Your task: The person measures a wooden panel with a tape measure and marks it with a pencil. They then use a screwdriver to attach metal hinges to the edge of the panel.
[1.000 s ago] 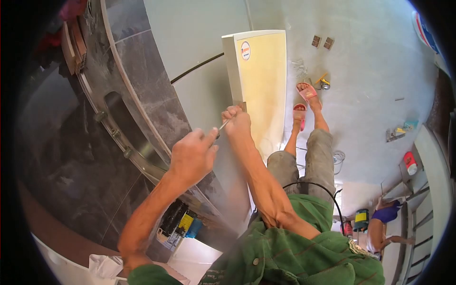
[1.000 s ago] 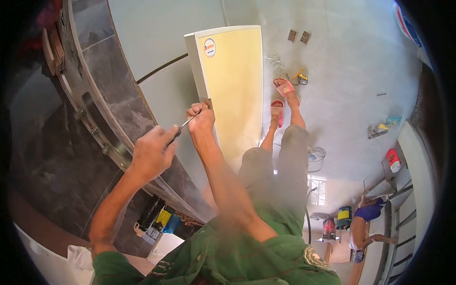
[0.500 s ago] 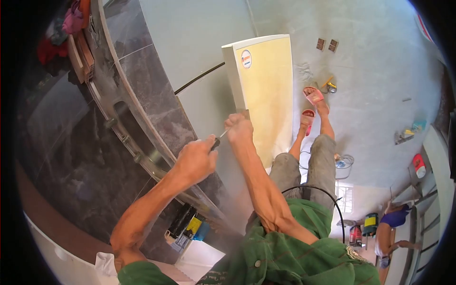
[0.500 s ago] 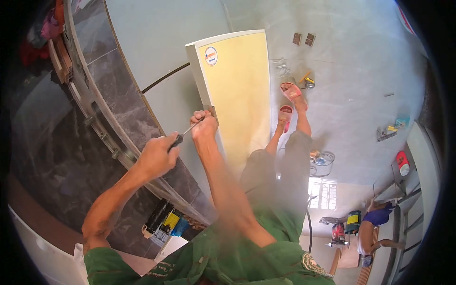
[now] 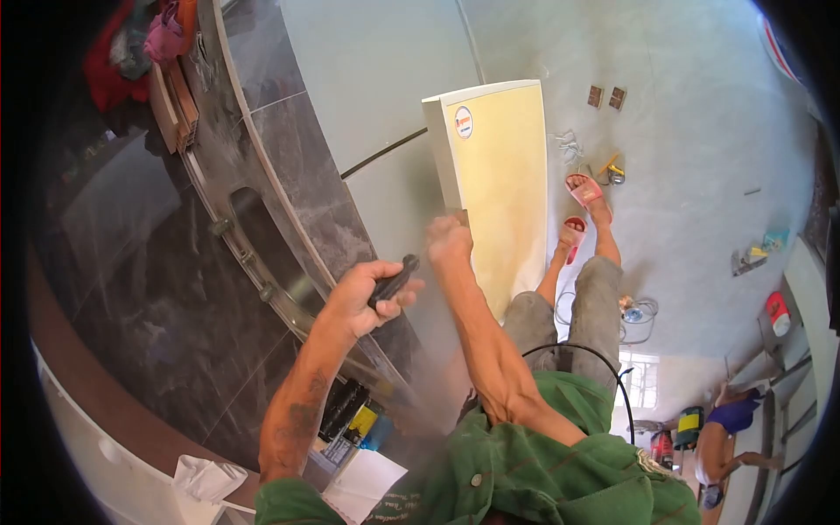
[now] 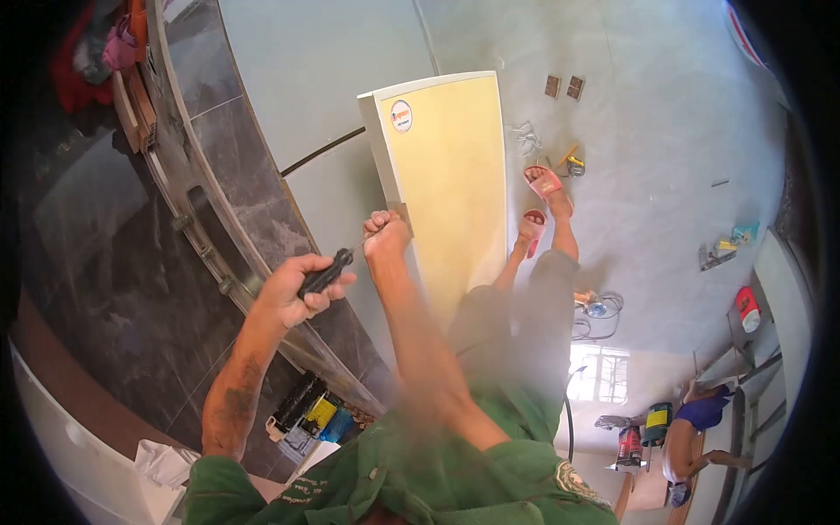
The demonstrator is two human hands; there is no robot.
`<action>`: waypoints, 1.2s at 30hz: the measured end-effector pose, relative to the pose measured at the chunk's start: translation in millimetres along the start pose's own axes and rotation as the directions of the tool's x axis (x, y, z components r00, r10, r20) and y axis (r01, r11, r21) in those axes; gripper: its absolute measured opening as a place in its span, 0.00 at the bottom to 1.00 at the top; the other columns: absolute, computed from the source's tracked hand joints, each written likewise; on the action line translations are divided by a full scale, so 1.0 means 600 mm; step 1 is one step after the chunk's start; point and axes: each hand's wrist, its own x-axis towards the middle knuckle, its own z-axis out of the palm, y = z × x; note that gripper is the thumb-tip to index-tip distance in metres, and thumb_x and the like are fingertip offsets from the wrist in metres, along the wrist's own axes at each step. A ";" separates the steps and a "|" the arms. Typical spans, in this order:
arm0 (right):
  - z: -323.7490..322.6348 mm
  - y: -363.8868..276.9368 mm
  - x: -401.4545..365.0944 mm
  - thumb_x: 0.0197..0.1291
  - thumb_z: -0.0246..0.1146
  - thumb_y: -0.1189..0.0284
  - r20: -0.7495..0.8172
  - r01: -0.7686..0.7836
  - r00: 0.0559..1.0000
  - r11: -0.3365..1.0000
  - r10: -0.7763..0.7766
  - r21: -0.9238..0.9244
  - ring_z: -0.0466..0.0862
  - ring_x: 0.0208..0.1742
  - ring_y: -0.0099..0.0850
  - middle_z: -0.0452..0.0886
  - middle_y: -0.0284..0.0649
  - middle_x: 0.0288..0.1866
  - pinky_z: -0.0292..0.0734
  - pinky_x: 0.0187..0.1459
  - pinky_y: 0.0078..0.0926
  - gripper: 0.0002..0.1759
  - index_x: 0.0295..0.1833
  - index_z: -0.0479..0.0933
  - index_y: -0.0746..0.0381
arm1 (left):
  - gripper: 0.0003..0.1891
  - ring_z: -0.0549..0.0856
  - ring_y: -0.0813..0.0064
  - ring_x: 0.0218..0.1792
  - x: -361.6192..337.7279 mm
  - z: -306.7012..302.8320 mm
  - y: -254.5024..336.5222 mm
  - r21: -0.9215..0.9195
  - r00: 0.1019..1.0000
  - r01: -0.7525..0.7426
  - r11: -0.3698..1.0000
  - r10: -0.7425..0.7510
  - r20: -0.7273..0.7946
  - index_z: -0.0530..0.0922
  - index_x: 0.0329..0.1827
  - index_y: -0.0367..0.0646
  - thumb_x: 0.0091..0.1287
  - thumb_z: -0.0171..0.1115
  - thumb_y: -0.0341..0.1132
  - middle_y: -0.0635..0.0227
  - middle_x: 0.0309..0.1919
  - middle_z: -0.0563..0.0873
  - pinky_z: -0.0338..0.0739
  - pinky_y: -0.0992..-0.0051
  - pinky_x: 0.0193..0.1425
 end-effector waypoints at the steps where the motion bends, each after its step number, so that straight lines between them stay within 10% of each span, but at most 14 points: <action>1: 0.010 -0.001 -0.025 0.72 0.44 0.67 -0.035 0.018 0.999 0.999 -0.019 -0.026 0.59 0.21 0.25 0.58 0.29 0.22 0.53 0.21 0.24 0.12 0.32 0.62 0.52 | 0.17 0.80 0.76 0.23 -0.002 -0.006 0.002 0.034 1.000 -0.011 0.999 0.011 0.003 0.70 0.58 0.30 0.70 0.54 0.32 0.59 0.34 0.80 0.65 0.83 0.13; 6: -0.031 0.009 0.024 0.69 0.43 0.69 0.018 0.020 1.000 0.999 -0.019 -0.037 0.56 0.20 0.25 0.57 0.30 0.22 0.52 0.22 0.25 0.14 0.27 0.61 0.54 | 0.19 0.73 0.82 0.19 0.015 -0.020 0.011 0.199 0.998 -0.050 0.979 0.042 0.045 0.70 0.59 0.30 0.69 0.57 0.32 0.60 0.32 0.81 0.62 0.82 0.12; 8: -0.038 0.014 0.049 0.68 0.43 0.72 -0.009 0.004 1.000 0.998 -0.004 -0.058 0.54 0.21 0.25 0.57 0.31 0.22 0.52 0.23 0.25 0.14 0.26 0.60 0.55 | 0.21 0.76 0.79 0.20 -0.007 0.019 0.018 0.604 0.984 -0.127 0.787 0.174 -0.020 0.70 0.62 0.30 0.68 0.57 0.30 0.60 0.31 0.81 0.67 0.79 0.14; 10: -0.046 0.017 0.049 0.67 0.42 0.74 -0.026 -0.003 1.000 0.998 0.001 -0.058 0.54 0.21 0.25 0.57 0.31 0.22 0.52 0.23 0.24 0.13 0.26 0.59 0.55 | 0.23 0.79 0.76 0.21 -0.003 0.017 0.011 0.917 0.895 -0.283 0.281 0.421 0.147 0.71 0.64 0.30 0.65 0.58 0.29 0.58 0.31 0.82 0.73 0.75 0.17; 12: -0.033 0.012 0.020 0.66 0.42 0.76 0.024 -0.008 1.000 1.000 0.009 -0.009 0.54 0.21 0.25 0.57 0.31 0.23 0.52 0.23 0.24 0.13 0.26 0.58 0.56 | 0.26 0.82 0.71 0.23 0.026 -0.023 -0.015 0.795 0.646 -0.355 -0.492 0.486 0.589 0.72 0.65 0.30 0.62 0.60 0.28 0.56 0.33 0.83 0.79 0.71 0.21; 16: 0.010 -0.001 -0.023 0.66 0.41 0.78 -0.063 -0.015 0.998 1.000 0.016 0.016 0.54 0.21 0.25 0.57 0.31 0.23 0.51 0.23 0.23 0.13 0.26 0.56 0.56 | 0.27 0.85 0.63 0.26 -0.006 0.026 -0.038 0.522 0.693 -0.001 -0.853 0.376 0.615 0.74 0.63 0.31 0.58 0.62 0.28 0.51 0.36 0.83 0.82 0.69 0.28; 21: 0.008 0.007 -0.003 0.67 0.41 0.76 -0.056 -0.022 0.998 0.999 0.025 0.047 0.55 0.20 0.25 0.56 0.31 0.22 0.50 0.22 0.22 0.13 0.27 0.57 0.56 | 0.22 0.83 0.65 0.26 0.013 0.017 -0.031 0.678 0.600 -0.162 -0.717 0.474 0.644 0.72 0.61 0.30 0.63 0.57 0.28 0.52 0.37 0.83 0.78 0.74 0.22; 22: 0.004 0.004 -0.003 0.68 0.42 0.76 -0.059 -0.017 0.998 0.998 0.020 0.059 0.55 0.20 0.25 0.56 0.31 0.22 0.50 0.22 0.22 0.13 0.27 0.57 0.56 | 0.21 0.83 0.66 0.26 0.014 0.019 -0.021 0.805 0.613 -0.300 -0.512 0.543 0.574 0.72 0.61 0.30 0.65 0.56 0.27 0.52 0.38 0.83 0.77 0.75 0.20; 24: 0.011 0.004 -0.001 0.68 0.43 0.75 -0.075 0.007 0.997 0.995 0.001 0.098 0.55 0.20 0.25 0.56 0.30 0.21 0.50 0.21 0.22 0.14 0.27 0.57 0.56 | 0.19 0.82 0.67 0.26 0.001 0.022 -0.005 0.747 0.877 -0.392 0.537 0.464 0.127 0.71 0.60 0.29 0.67 0.54 0.27 0.53 0.38 0.82 0.76 0.77 0.18; 27: 0.022 0.001 -0.027 0.69 0.44 0.73 -0.045 0.034 0.998 0.996 -0.031 0.082 0.56 0.20 0.24 0.56 0.30 0.21 0.50 0.21 0.22 0.15 0.26 0.56 0.55 | 0.13 0.80 0.72 0.24 -0.023 0.007 0.001 0.019 0.997 -0.061 0.998 0.061 -0.042 0.73 0.52 0.30 0.71 0.51 0.30 0.56 0.34 0.82 0.68 0.82 0.13; 34: 0.020 0.013 -0.024 0.72 0.45 0.69 -0.103 0.046 0.994 0.999 -0.044 0.017 0.58 0.19 0.23 0.55 0.29 0.20 0.52 0.21 0.21 0.16 0.27 0.56 0.54 | 0.13 0.75 0.72 0.15 0.011 -0.016 0.021 0.355 0.996 -0.081 0.931 0.087 0.000 0.76 0.49 0.32 0.69 0.57 0.34 0.59 0.28 0.82 0.68 0.80 0.14; 36: 0.024 0.005 -0.034 0.73 0.46 0.68 -0.044 0.015 0.999 0.997 -0.012 0.071 0.58 0.19 0.23 0.55 0.29 0.21 0.52 0.22 0.21 0.16 0.28 0.56 0.54 | 0.17 0.75 0.73 0.15 0.004 0.005 0.006 0.851 0.884 -0.336 0.404 0.448 0.137 0.76 0.55 0.31 0.67 0.59 0.33 0.60 0.26 0.80 0.73 0.77 0.16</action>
